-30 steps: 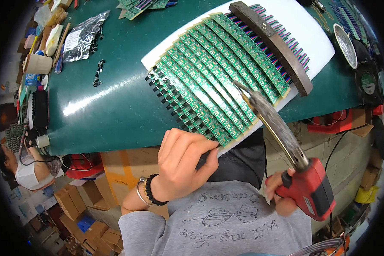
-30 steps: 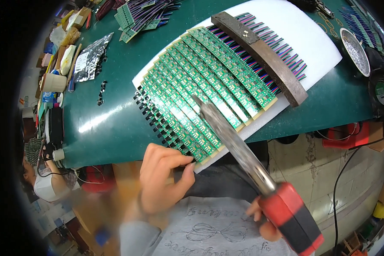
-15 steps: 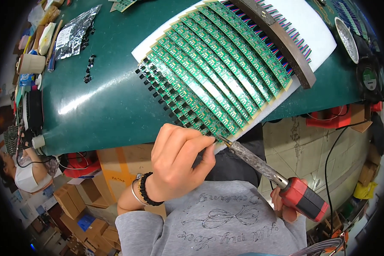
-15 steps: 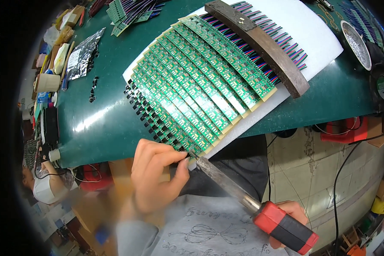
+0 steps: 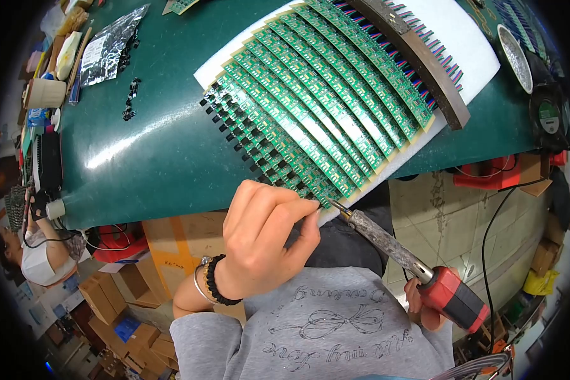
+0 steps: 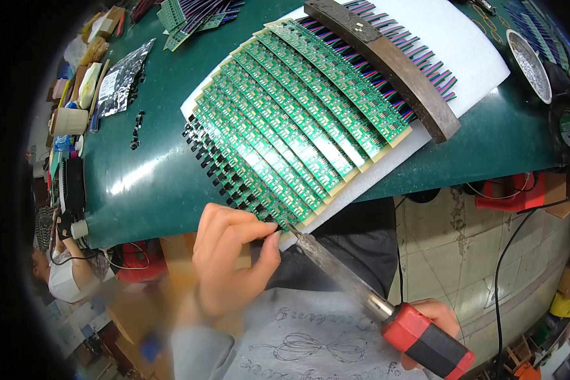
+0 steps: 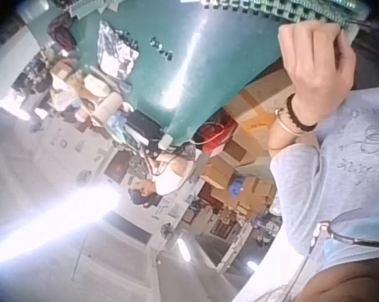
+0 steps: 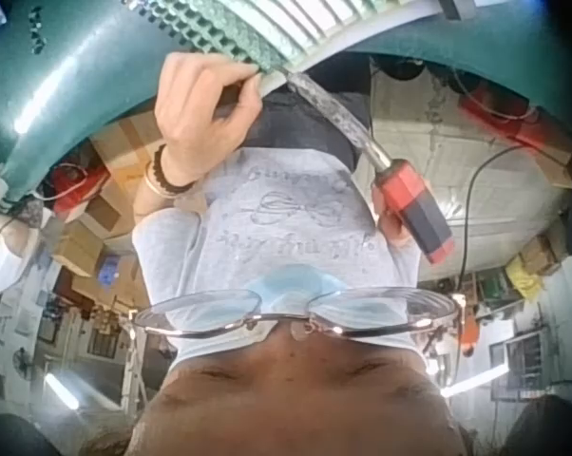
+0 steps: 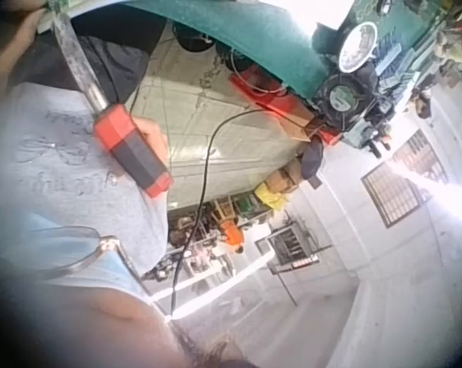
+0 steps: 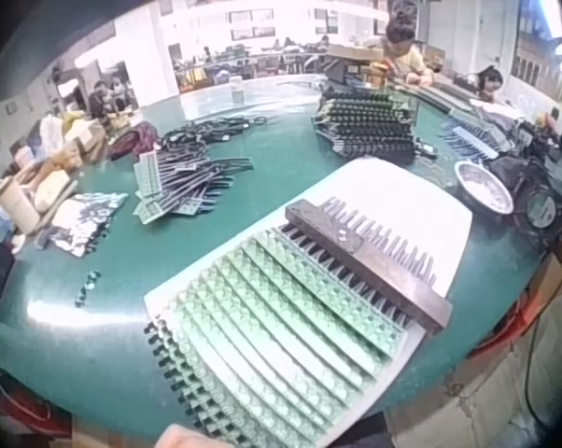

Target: The person picks up electronic components from the table by hand, places them onto circuit boards, and solders them in place using a soldering iron.

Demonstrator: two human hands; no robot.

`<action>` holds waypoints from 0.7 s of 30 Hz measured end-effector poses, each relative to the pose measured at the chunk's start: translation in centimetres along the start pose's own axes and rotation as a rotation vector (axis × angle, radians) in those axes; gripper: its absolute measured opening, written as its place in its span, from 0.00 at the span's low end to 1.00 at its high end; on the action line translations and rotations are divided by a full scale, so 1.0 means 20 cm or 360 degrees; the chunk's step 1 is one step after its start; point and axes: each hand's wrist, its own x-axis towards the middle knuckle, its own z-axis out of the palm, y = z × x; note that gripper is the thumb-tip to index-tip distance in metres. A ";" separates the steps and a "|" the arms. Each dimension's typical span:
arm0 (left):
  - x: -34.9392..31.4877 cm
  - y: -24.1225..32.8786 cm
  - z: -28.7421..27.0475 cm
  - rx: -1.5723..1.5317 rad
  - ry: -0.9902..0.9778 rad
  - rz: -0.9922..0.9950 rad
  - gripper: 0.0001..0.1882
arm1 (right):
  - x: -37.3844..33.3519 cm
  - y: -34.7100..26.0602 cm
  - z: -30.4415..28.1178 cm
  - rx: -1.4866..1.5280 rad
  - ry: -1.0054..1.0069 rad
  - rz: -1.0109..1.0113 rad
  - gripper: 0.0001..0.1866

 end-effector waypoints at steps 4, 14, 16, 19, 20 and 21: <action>0.00 0.00 0.00 0.0000 -0.0023 -0.0004 0.13 | -0.10 0.03 0.02 -0.0205 0.0324 0.0071 0.41; 0.01 0.00 0.00 -0.0005 -0.0038 -0.0044 0.13 | 0.02 0.05 -0.06 -0.0019 0.0004 -0.0106 0.22; 0.01 0.00 0.00 -0.0006 -0.0044 -0.0039 0.14 | 0.11 0.03 -0.05 0.0042 -0.0021 -0.0204 0.22; 0.01 -0.01 -0.01 0.0004 -0.0049 -0.0044 0.14 | 0.19 0.05 -0.03 0.0082 0.0019 -0.0318 0.22; 0.01 -0.01 -0.02 0.0010 -0.0050 -0.0051 0.15 | 0.20 0.07 -0.05 0.0093 0.0003 -0.0327 0.22; 0.01 0.00 -0.03 0.0045 -0.0034 -0.0058 0.15 | 0.20 0.10 -0.07 0.0122 -0.0084 -0.0303 0.35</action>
